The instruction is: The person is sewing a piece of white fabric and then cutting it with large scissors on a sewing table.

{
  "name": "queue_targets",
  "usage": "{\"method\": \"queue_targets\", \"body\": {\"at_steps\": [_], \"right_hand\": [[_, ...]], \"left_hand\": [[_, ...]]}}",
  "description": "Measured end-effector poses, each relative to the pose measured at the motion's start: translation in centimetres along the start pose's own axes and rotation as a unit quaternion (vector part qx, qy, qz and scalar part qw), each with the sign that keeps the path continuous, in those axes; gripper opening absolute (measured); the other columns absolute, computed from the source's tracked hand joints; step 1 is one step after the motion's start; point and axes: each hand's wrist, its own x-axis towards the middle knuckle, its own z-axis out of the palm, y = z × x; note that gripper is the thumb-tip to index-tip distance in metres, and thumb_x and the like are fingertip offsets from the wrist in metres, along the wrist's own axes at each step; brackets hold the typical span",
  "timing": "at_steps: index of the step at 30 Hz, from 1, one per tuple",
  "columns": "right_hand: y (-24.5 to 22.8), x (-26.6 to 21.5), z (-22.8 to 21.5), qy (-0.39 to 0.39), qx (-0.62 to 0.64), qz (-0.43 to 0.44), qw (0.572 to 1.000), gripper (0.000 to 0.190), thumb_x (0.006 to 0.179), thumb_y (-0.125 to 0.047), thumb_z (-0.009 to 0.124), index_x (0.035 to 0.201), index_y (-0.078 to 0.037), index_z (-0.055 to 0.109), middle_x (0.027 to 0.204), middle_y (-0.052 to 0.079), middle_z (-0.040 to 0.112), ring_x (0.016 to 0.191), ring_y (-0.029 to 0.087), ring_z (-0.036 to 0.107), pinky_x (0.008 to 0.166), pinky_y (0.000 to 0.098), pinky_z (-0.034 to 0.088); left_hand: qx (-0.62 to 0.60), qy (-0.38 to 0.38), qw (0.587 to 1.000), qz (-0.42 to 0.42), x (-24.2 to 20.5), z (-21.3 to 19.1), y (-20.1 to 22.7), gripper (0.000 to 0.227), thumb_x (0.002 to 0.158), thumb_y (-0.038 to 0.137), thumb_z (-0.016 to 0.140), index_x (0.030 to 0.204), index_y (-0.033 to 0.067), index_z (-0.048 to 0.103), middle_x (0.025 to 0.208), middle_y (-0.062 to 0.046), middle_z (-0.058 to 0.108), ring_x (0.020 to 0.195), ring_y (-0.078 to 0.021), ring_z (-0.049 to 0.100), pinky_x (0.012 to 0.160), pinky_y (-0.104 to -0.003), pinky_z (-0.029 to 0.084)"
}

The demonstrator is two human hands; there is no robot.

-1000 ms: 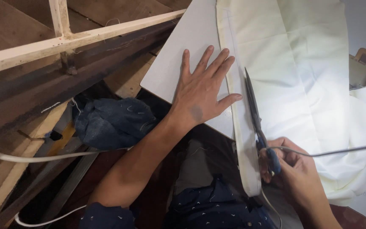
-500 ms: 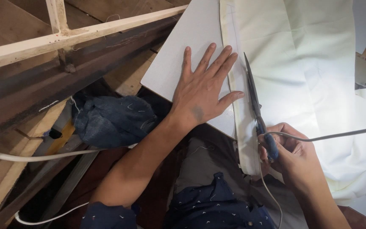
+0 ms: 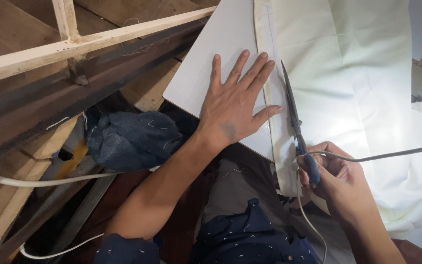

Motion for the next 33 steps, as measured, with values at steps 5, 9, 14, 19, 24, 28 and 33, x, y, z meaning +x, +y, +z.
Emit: {"method": "queue_targets", "body": {"at_steps": [5,9,14,19,24,28,33], "right_hand": [[0.6,-0.2,-0.3,-0.008,0.029,-0.003,1.0,0.016,0.093,-0.011,0.071,0.091,0.003,0.063,0.062,0.019,0.058,0.049,0.024,0.047,0.044,0.0338,0.042],[0.8,0.6,-0.2,-0.005,0.032,-0.021,0.999,0.016,0.091,-0.012,0.07,0.089,0.003,0.064,0.059,0.017,0.057,0.046,0.022,0.047,0.039,0.03,0.035],[-0.2,1.6,0.6,-0.001,0.03,-0.02,0.999,0.01,0.091,-0.01,0.068,0.088,0.0,0.064,0.059,0.015,0.058,0.045,0.023,0.048,0.043,0.0321,0.035],[-0.1,1.6,0.5,-0.001,0.024,-0.026,0.999,0.011,0.092,-0.009,0.07,0.092,0.0,0.064,0.062,0.014,0.061,0.047,0.021,0.05,0.042,0.0277,0.032],[0.4,1.5,0.0,-0.006,0.018,-0.021,1.0,0.014,0.093,-0.013,0.069,0.093,0.0,0.065,0.062,0.013,0.061,0.047,0.021,0.049,0.042,0.028,0.03],[0.5,1.5,0.1,-0.024,0.046,-0.031,0.998,0.019,0.096,-0.018,0.068,0.094,0.0,0.064,0.062,0.014,0.058,0.045,0.02,0.047,0.041,0.0317,0.036],[-0.7,2.9,0.8,-0.006,0.016,-0.012,1.0,0.017,0.099,-0.018,0.067,0.09,-0.004,0.065,0.064,0.015,0.06,0.051,0.02,0.05,0.046,0.0268,0.033]], "left_hand": [[-0.007,0.01,1.0,0.0,-0.1,0.1,0.0,0.085,0.102,0.074,0.031,0.165,0.0169,0.022,0.172,-0.001,0.022,0.16,-0.0273,0.013,0.124,-0.066,-0.001],[-0.007,0.011,1.0,0.004,-0.1,0.0,-0.1,0.085,0.102,0.074,0.031,0.165,0.0164,0.022,0.172,0.0,0.02,0.159,-0.0269,0.012,0.124,-0.065,0.001],[-0.003,0.01,1.0,0.003,-0.1,0.0,-0.1,0.085,0.102,0.075,0.031,0.165,0.0179,0.022,0.172,0.0,0.022,0.159,-0.0275,0.013,0.124,-0.065,0.001],[-0.062,-0.012,0.998,0.006,0.7,-1.2,-0.5,0.089,0.097,0.076,0.046,0.161,0.0167,0.028,0.167,-0.003,0.032,0.156,-0.0299,0.022,0.12,-0.069,0.009],[-0.108,0.015,0.994,-0.003,5.3,-2.2,-2.8,0.058,0.103,0.054,0.05,0.149,0.0193,0.047,0.151,-0.004,0.053,0.141,-0.0276,0.044,0.112,-0.062,0.027],[-0.057,-0.014,0.998,-0.021,6.8,-0.6,-4.8,0.062,0.108,0.053,0.038,0.158,0.0164,0.033,0.167,0.0,0.029,0.154,-0.0336,0.018,0.118,-0.071,0.013],[-0.037,0.004,0.999,-0.015,5.9,0.0,-4.5,0.065,0.108,0.056,0.031,0.16,0.017,0.031,0.168,0.001,0.029,0.156,-0.0313,0.017,0.121,-0.067,0.006]]}}
